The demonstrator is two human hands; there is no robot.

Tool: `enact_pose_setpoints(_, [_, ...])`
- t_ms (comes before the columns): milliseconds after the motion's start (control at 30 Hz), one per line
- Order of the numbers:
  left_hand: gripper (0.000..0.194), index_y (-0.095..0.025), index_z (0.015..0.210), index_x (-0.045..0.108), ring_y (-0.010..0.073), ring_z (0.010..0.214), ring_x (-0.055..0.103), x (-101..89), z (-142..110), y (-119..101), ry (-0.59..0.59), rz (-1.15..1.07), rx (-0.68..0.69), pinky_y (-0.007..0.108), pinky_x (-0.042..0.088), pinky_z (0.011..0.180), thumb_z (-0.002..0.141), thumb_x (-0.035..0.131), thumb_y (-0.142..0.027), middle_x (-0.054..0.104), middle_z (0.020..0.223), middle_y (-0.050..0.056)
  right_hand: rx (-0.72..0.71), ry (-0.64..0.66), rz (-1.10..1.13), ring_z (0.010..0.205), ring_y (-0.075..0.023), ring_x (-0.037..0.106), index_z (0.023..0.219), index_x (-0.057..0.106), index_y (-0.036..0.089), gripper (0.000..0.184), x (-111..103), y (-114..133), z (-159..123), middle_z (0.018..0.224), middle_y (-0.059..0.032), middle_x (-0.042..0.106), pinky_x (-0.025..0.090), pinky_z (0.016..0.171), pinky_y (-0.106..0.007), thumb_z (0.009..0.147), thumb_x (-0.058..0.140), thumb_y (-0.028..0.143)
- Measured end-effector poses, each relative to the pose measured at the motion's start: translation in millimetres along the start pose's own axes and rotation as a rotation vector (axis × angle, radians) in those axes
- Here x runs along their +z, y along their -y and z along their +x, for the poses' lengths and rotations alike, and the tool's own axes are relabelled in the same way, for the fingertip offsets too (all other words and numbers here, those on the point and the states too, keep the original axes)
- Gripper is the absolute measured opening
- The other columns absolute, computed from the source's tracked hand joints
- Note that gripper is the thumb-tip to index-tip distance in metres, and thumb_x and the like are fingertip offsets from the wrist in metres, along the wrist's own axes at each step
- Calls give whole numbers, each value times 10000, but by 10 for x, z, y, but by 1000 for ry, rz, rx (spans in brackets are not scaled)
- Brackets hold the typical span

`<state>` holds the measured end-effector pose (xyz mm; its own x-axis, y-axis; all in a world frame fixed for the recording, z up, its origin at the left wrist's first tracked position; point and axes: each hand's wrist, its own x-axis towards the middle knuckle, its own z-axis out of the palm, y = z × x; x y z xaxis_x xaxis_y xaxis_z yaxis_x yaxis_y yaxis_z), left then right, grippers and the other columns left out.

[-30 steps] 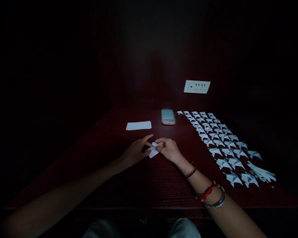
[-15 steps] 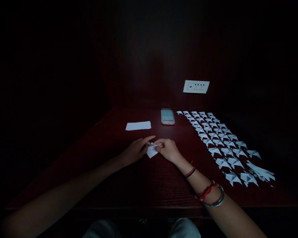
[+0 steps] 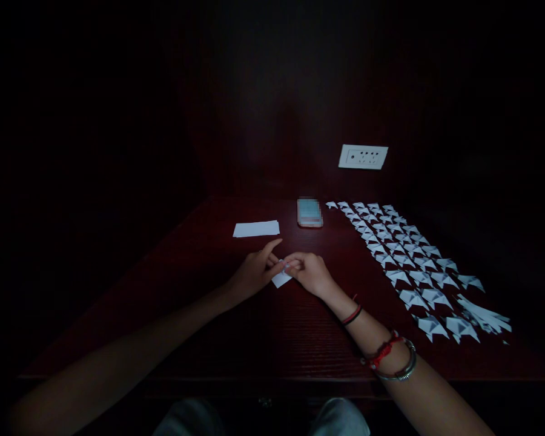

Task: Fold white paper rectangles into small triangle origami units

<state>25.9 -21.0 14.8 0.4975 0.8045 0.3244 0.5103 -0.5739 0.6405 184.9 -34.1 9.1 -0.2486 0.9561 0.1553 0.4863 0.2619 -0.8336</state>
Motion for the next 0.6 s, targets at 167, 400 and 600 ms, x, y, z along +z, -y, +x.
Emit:
enact_pose_setpoints(167, [566,-144,1232,257,129,644,543,9,3,11,-38,21,-53,227,412,571,752,434,-386,582,730,27,-1,-1,22,701,-129,592,856,587,162,198,12,12,0,786,-31,643,459,659,-245,671,524,186])
enact_pose_setpoints(400, [661,-163,1259,185,121,632,532,-5,-9,-9,-56,44,-81,218,413,562,688,489,-303,567,737,8,8,6,7,714,-137,589,844,597,159,195,4,47,-9,790,-35,643,455,659,-246,667,531,204])
enact_pose_setpoints(600, [625,-178,1238,238,117,626,518,-98,32,42,-29,33,-90,231,408,591,645,432,-136,560,737,5,36,27,33,688,-127,585,826,589,150,180,22,67,-12,755,-30,638,458,657,-246,664,520,186])
